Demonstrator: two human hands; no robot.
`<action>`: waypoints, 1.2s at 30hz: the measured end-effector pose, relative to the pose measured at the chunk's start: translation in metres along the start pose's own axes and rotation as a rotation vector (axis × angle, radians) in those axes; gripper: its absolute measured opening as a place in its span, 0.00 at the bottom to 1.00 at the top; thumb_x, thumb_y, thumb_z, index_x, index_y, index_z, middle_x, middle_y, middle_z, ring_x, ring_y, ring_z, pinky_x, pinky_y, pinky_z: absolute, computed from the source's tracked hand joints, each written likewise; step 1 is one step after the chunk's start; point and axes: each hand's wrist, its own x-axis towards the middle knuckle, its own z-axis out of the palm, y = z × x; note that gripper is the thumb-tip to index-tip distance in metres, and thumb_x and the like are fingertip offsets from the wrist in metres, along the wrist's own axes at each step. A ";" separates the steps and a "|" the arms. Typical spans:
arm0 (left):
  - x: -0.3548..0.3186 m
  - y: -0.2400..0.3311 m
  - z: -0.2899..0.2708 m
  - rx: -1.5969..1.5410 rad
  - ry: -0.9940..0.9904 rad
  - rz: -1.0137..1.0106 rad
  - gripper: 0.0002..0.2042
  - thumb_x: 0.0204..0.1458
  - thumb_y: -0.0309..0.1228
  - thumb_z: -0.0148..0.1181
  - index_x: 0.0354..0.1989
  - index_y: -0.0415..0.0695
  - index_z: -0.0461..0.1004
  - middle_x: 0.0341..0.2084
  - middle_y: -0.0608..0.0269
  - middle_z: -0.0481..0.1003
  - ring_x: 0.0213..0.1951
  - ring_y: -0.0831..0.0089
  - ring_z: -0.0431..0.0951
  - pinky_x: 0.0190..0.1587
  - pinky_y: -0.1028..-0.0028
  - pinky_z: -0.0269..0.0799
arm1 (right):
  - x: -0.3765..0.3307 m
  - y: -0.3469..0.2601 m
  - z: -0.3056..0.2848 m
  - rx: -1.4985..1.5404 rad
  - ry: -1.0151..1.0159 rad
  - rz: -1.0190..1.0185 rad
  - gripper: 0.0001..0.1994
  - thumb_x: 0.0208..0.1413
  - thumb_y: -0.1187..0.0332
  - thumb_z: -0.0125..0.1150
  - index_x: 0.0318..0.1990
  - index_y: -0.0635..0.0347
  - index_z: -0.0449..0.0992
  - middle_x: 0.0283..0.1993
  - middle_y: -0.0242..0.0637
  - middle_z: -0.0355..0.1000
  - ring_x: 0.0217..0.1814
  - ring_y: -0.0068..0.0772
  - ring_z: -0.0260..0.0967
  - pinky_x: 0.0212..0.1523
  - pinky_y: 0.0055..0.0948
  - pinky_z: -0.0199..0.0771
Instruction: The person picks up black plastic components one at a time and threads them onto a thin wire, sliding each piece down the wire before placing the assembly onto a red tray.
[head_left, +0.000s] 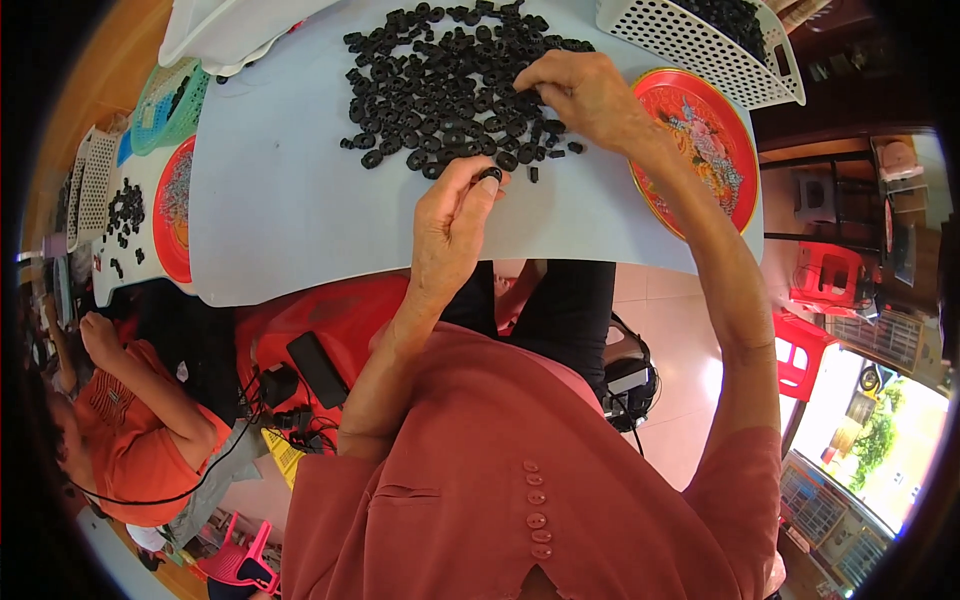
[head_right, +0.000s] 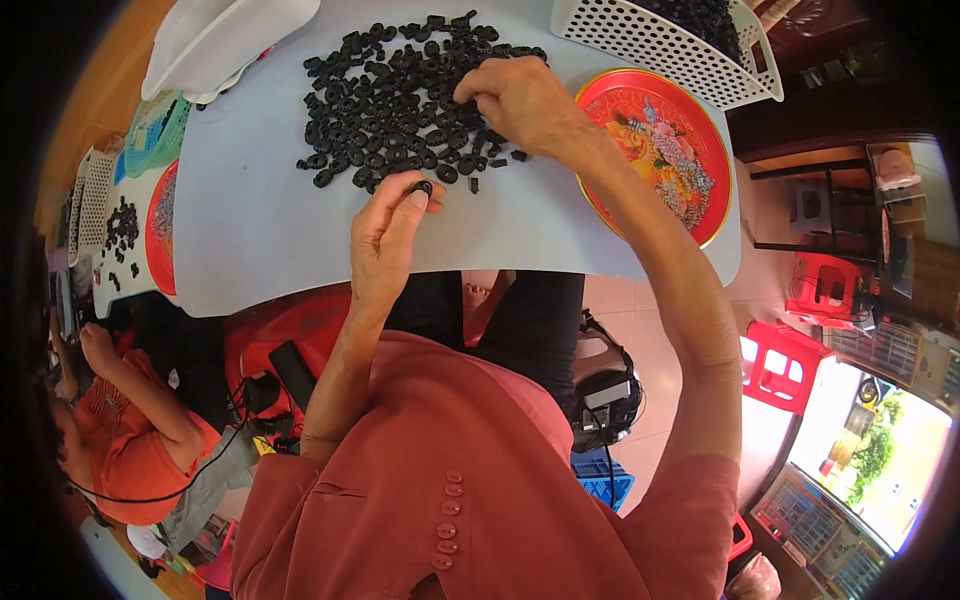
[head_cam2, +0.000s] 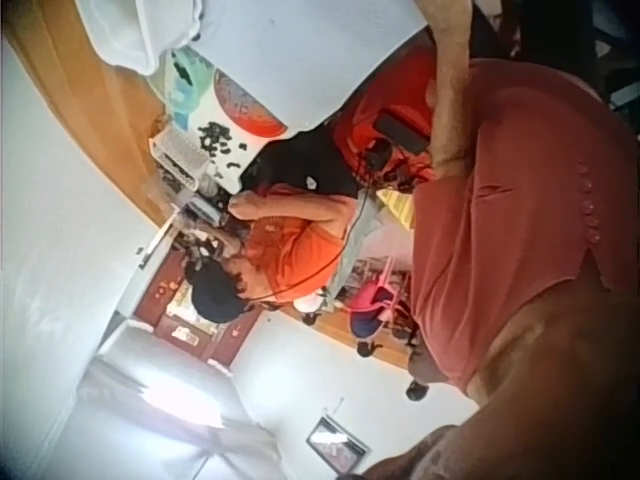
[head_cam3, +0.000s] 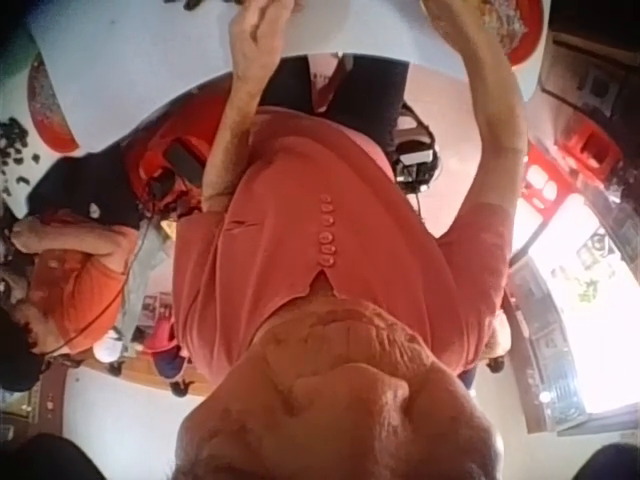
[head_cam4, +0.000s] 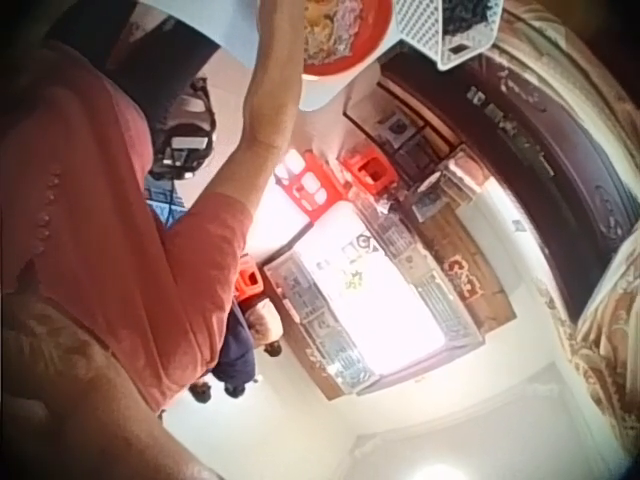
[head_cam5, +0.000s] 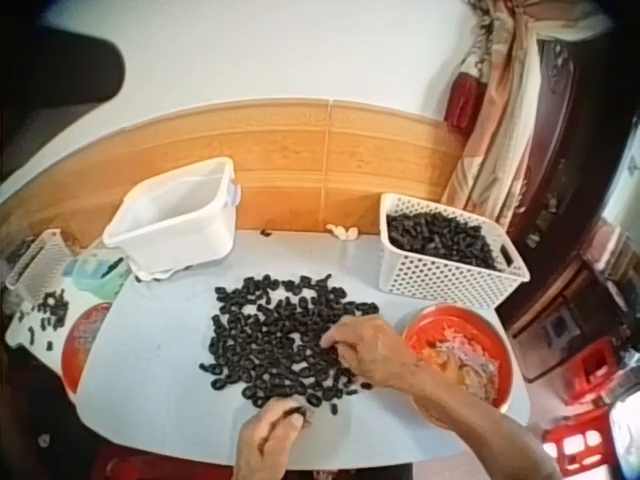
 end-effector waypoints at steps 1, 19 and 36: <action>0.000 -0.001 0.000 -0.004 -0.004 -0.001 0.08 0.59 0.25 0.51 0.44 0.36 0.71 0.34 0.63 0.77 0.36 0.80 0.73 0.40 0.79 0.70 | 0.001 -0.003 -0.006 0.079 0.028 0.132 0.09 0.49 0.77 0.57 0.38 0.59 0.80 0.30 0.44 0.74 0.30 0.42 0.73 0.34 0.34 0.74; -0.001 -0.004 -0.001 0.064 -0.043 0.051 0.08 0.58 0.24 0.51 0.44 0.35 0.71 0.33 0.63 0.73 0.33 0.80 0.70 0.37 0.80 0.67 | -0.008 0.001 -0.025 -0.013 0.097 0.279 0.08 0.49 0.75 0.57 0.36 0.62 0.80 0.27 0.43 0.76 0.26 0.39 0.74 0.31 0.34 0.76; 0.000 -0.006 0.000 0.077 -0.029 0.072 0.08 0.58 0.24 0.51 0.44 0.36 0.71 0.33 0.63 0.72 0.32 0.79 0.70 0.37 0.80 0.67 | 0.003 0.006 -0.011 -0.108 -0.028 0.089 0.07 0.47 0.74 0.58 0.35 0.58 0.79 0.33 0.40 0.75 0.36 0.46 0.73 0.39 0.40 0.73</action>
